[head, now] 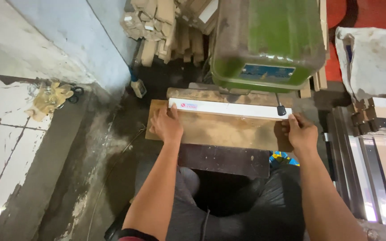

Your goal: Operating a punch machine to process long rectangular strips and stacking the finished components.

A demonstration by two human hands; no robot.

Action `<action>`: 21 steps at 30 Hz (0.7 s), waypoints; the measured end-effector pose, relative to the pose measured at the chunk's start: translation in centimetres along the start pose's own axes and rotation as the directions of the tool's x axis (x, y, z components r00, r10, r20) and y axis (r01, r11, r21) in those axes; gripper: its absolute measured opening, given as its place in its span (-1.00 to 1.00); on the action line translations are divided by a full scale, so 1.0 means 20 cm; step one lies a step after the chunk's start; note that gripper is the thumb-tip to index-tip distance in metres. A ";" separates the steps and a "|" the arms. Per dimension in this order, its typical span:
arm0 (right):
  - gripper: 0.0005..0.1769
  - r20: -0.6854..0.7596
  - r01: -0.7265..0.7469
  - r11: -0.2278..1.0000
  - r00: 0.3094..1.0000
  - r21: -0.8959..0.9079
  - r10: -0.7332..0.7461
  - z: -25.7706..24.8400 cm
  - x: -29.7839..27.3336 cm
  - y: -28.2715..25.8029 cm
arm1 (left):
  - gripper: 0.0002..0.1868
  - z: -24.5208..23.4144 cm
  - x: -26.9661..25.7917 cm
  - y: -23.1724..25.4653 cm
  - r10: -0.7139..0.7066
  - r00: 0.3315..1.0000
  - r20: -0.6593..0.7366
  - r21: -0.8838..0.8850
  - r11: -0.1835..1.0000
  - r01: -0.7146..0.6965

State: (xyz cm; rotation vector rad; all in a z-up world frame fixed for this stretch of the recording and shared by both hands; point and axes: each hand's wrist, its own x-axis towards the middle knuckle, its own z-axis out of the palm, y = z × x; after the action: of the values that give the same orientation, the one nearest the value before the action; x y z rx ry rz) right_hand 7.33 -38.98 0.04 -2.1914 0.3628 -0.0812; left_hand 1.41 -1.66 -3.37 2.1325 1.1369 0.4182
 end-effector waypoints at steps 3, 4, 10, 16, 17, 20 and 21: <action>-0.62 -0.018 0.005 0.997 1.000 -0.075 -0.007 0.00 0.02 0.04 | -0.53 0.02 0.06 -0.03 0.023 0.997 0.069 0.010 1.000 -0.024; -0.61 -0.022 0.010 0.997 1.000 -0.075 -0.012 0.00 0.03 0.06 | -0.55 0.04 0.08 -0.05 0.028 0.998 0.052 0.018 0.999 -0.029; -0.63 -0.033 -0.026 1.000 0.999 -0.007 0.025 -0.07 -0.11 -0.12 | -0.68 -0.02 -0.03 0.01 0.065 0.998 0.014 -0.062 0.996 -0.064; -0.65 -0.053 -0.155 0.978 0.985 0.140 0.163 -0.21 0.14 0.15 | -0.60 -0.17 -0.26 0.30 0.020 0.967 0.253 -0.071 0.997 -0.002; -0.65 -0.052 -0.154 0.978 0.985 0.138 0.162 -0.24 0.14 0.18 | -0.60 -0.09 -0.25 0.24 0.019 0.967 0.253 -0.072 0.997 -0.001; -0.60 -0.057 -0.075 0.997 0.996 0.011 0.075 -0.29 0.19 0.26 | -0.55 0.08 -0.22 0.17 0.147 0.967 0.207 -0.143 0.982 -0.119; -0.58 -0.060 -0.048 0.998 0.997 -0.026 0.047 -0.28 0.21 0.30 | -0.53 0.08 -0.23 0.19 0.117 0.968 0.222 -0.113 0.989 -0.094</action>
State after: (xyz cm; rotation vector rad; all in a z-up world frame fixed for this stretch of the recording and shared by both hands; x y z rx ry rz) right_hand 8.95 -48.02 -1.61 -2.2101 0.4519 -0.1159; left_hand 1.93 -7.56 -1.70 2.0952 0.8575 0.2638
